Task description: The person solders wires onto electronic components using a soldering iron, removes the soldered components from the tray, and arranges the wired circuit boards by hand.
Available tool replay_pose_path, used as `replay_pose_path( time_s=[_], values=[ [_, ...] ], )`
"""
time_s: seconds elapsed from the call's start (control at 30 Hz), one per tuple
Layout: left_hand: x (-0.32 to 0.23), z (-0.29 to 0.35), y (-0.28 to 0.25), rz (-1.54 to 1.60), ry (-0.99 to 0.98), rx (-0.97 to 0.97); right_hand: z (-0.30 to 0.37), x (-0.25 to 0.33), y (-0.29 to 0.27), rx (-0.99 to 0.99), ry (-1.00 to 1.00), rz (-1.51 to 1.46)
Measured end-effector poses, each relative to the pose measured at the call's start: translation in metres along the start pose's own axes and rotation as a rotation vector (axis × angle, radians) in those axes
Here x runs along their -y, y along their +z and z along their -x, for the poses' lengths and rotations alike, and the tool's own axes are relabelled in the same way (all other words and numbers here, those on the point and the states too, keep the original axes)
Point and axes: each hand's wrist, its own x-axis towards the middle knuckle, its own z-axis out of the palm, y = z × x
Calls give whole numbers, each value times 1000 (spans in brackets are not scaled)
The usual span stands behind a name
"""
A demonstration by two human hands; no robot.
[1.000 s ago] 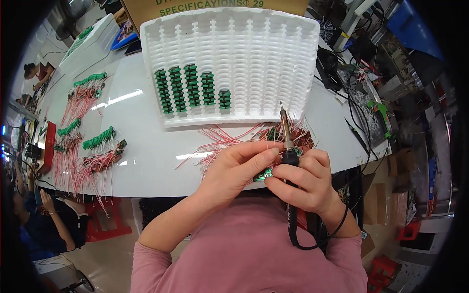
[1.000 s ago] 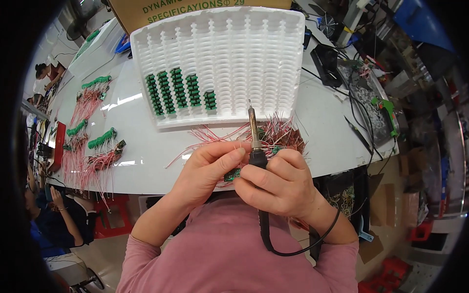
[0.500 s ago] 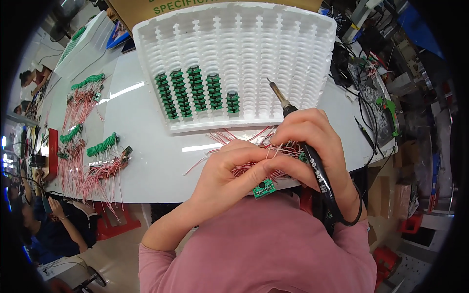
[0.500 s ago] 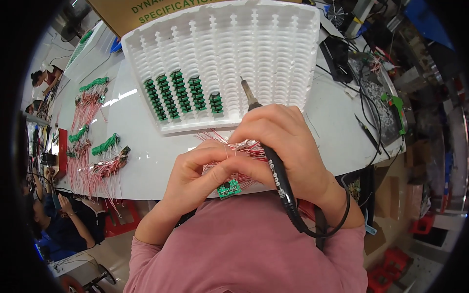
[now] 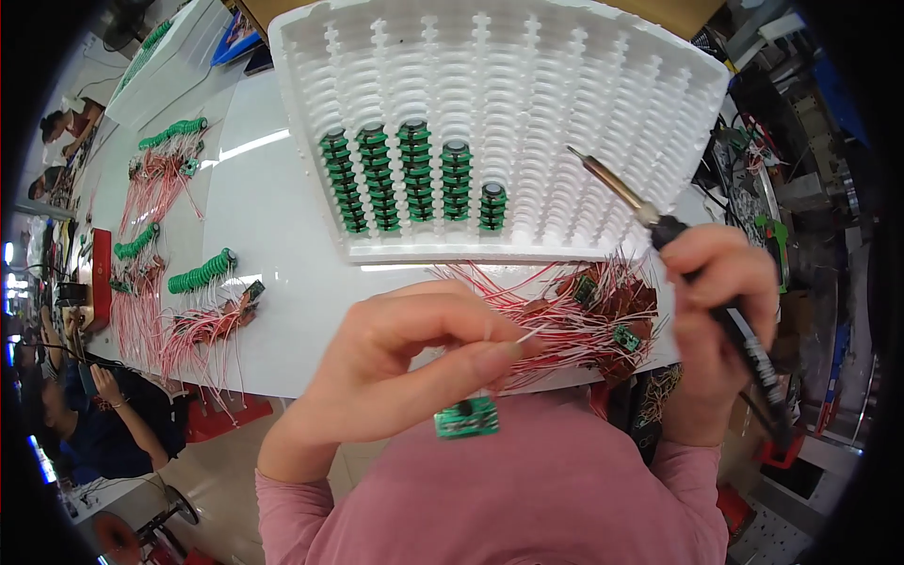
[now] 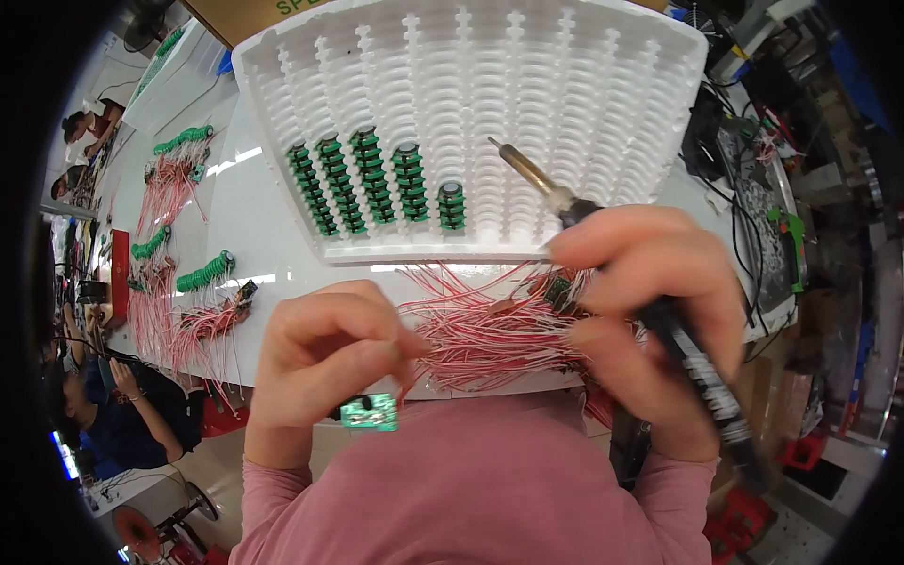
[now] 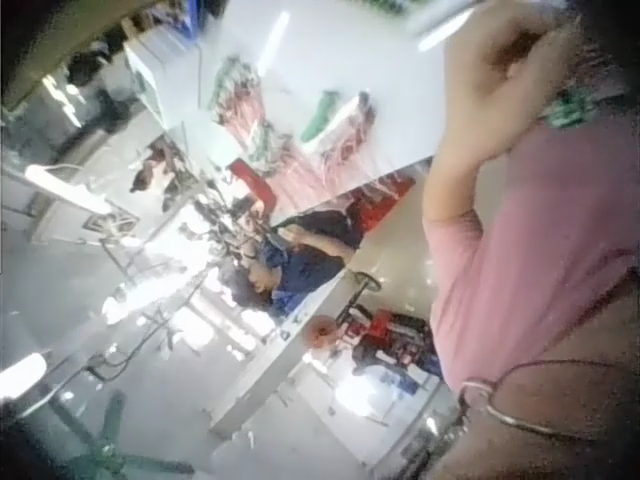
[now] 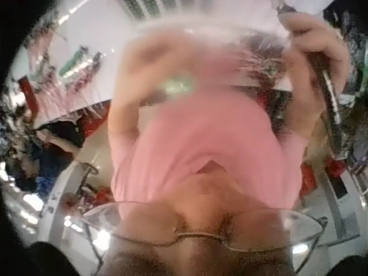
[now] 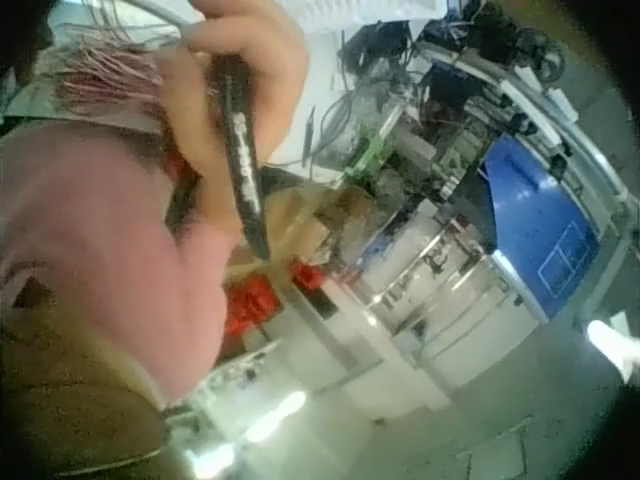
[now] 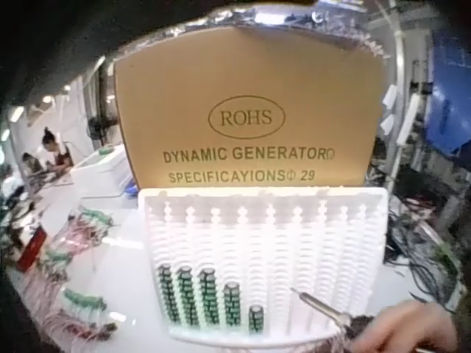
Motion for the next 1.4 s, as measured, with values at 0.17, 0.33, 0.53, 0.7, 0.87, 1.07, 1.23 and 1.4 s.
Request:
replay_pose_path(
  time_s=[0.17,0.33,0.53,0.7,0.87,1.07,1.23,1.4],
  values=[
    [9,-30,-23,120,-326,-78,-12,-20,-13,-85,113,-296],
    [69,-67,-52,272,-400,-144,-39,-55,14,-214,114,-187],
    [89,-89,-67,441,-412,-273,-53,-90,33,-90,89,-257],
    [98,-96,-78,488,-461,-235,-57,-107,43,-56,102,-223],
    [100,-98,-72,470,-395,-292,-56,-115,47,-68,111,-242],
    [102,-95,-73,437,-421,-276,-48,-115,50,-75,131,-203],
    [105,-93,-75,462,-427,-240,-50,-117,60,-77,80,-131],
    [103,-91,-76,479,-415,-257,-47,-119,67,-74,96,-137]
  ],
)
